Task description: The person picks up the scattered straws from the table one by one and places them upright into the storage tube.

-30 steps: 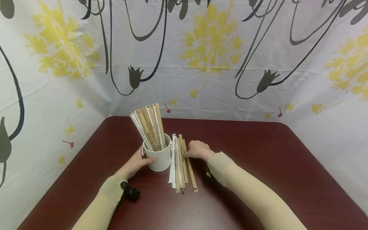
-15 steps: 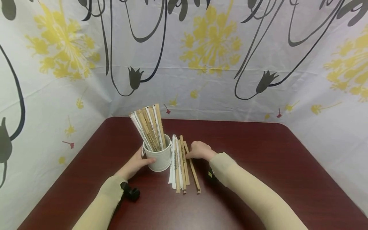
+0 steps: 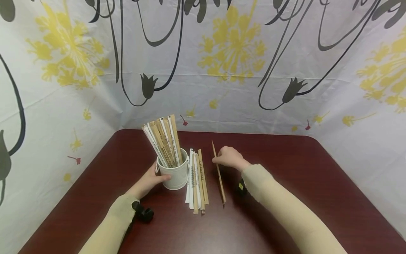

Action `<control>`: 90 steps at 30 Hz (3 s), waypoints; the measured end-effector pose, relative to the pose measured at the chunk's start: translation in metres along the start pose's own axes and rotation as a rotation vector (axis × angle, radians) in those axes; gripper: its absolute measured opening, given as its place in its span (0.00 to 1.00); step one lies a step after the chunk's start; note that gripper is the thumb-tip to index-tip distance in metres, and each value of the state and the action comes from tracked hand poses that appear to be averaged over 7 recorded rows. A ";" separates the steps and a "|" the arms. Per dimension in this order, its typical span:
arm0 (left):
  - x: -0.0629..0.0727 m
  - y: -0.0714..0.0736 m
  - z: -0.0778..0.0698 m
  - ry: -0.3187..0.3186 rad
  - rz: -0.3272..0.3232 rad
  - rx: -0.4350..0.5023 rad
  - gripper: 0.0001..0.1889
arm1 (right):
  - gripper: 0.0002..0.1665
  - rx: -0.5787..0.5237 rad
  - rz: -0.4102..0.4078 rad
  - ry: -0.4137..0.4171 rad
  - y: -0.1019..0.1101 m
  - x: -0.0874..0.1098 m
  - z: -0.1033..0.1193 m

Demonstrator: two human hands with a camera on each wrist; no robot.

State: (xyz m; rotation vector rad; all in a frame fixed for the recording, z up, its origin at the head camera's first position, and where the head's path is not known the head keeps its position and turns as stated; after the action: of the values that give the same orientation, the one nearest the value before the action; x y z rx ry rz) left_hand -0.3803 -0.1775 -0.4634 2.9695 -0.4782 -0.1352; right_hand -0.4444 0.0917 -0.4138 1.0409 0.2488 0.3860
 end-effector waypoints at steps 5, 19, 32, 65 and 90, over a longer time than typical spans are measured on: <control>0.001 0.001 -0.001 -0.007 -0.008 0.002 0.53 | 0.26 -0.062 -0.090 0.059 0.029 0.004 0.007; 0.002 0.001 0.001 -0.009 -0.018 -0.036 0.50 | 0.21 -0.203 -0.270 0.190 0.066 0.008 0.023; 0.002 -0.002 -0.002 -0.038 0.010 -0.023 0.49 | 0.09 -0.239 -0.423 0.317 0.107 0.005 0.079; 0.000 -0.003 0.000 -0.044 0.031 -0.015 0.48 | 0.07 -0.101 -0.297 0.442 0.001 -0.014 0.140; 0.000 -0.001 0.000 -0.047 0.017 -0.007 0.48 | 0.18 0.005 -0.052 0.141 -0.013 -0.018 0.051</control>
State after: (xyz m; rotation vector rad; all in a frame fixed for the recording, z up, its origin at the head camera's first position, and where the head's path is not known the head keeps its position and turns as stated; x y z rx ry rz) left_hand -0.3803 -0.1764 -0.4634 2.9608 -0.5081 -0.2044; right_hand -0.4390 0.0378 -0.4002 1.0114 0.4031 0.4125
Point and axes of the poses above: each hand's wrist, its own x-axis away from the middle knuckle, its own y-axis out of the back of the hand, z = x × y, the point moved 8 cm from there along -x, towards the middle knuckle, and after that the axes turned 8 degrees about y, right-handed, at the moved point
